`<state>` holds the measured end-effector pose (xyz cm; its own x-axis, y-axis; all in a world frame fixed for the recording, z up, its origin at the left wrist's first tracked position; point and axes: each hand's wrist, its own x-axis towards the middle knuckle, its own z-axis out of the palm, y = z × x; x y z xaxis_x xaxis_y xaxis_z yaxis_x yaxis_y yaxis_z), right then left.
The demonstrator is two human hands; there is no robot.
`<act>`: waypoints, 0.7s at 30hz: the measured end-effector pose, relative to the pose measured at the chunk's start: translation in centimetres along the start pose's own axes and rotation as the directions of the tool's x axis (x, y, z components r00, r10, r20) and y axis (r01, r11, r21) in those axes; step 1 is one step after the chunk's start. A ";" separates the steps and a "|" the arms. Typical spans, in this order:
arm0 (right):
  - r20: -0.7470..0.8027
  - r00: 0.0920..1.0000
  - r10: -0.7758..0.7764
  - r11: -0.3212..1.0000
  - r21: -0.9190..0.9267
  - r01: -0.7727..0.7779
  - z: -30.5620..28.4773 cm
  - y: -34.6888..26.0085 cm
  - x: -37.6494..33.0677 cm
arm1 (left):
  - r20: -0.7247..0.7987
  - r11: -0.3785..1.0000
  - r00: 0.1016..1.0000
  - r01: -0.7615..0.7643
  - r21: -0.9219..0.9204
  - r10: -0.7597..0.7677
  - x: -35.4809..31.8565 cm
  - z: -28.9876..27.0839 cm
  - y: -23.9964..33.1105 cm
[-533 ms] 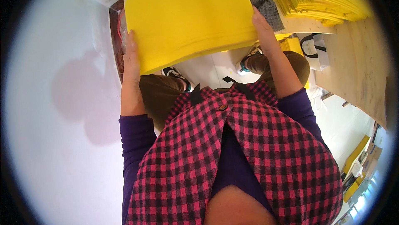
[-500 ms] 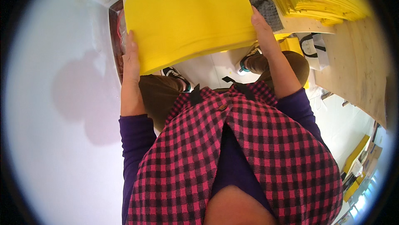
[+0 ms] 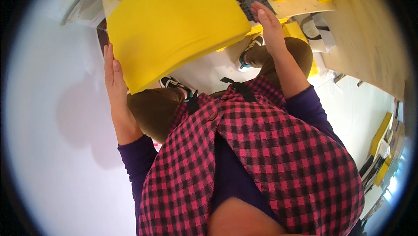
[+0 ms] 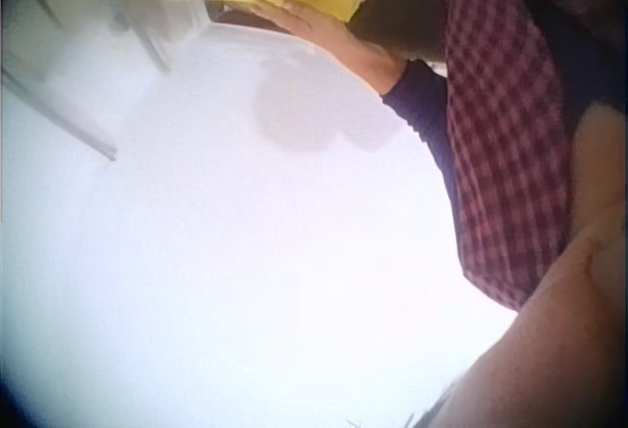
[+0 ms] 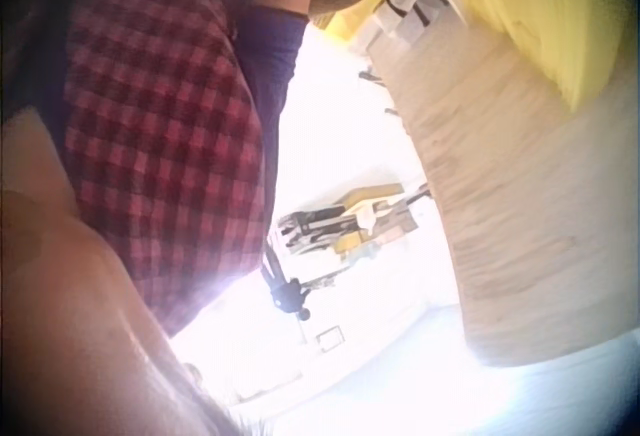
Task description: The person folds multiple yellow foam sheets in half on a workbench, aligns the edges, and stacks the folded pieces. The person repeats this process for several sheets, maintaining a neat stack.
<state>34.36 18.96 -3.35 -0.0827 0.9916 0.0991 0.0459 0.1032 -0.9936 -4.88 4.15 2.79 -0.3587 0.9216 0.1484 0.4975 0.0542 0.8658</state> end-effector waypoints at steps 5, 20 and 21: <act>-0.035 0.998 0.056 0.966 -0.251 -0.063 -3.1 1.2 2.3 | 0.202 0.922 0.919 -0.367 0.121 0.339 2.3 4.2 3.3; 0.125 0.954 -0.274 0.312 -0.926 0.211 -2.8 7.3 5.8 | 0.575 0.608 0.746 -0.638 0.474 0.335 4.5 17.8 6.2; 0.119 0.946 -0.301 0.317 -0.923 0.217 -2.8 7.4 5.8 | 0.570 0.602 0.753 -0.631 0.488 0.328 4.5 17.8 6.2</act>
<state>37.01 25.64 -9.94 -0.2103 0.8980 0.3864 0.9158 0.3193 -0.2437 10.62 15.47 0.30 0.3430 0.9312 0.1233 0.9118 -0.3616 0.1945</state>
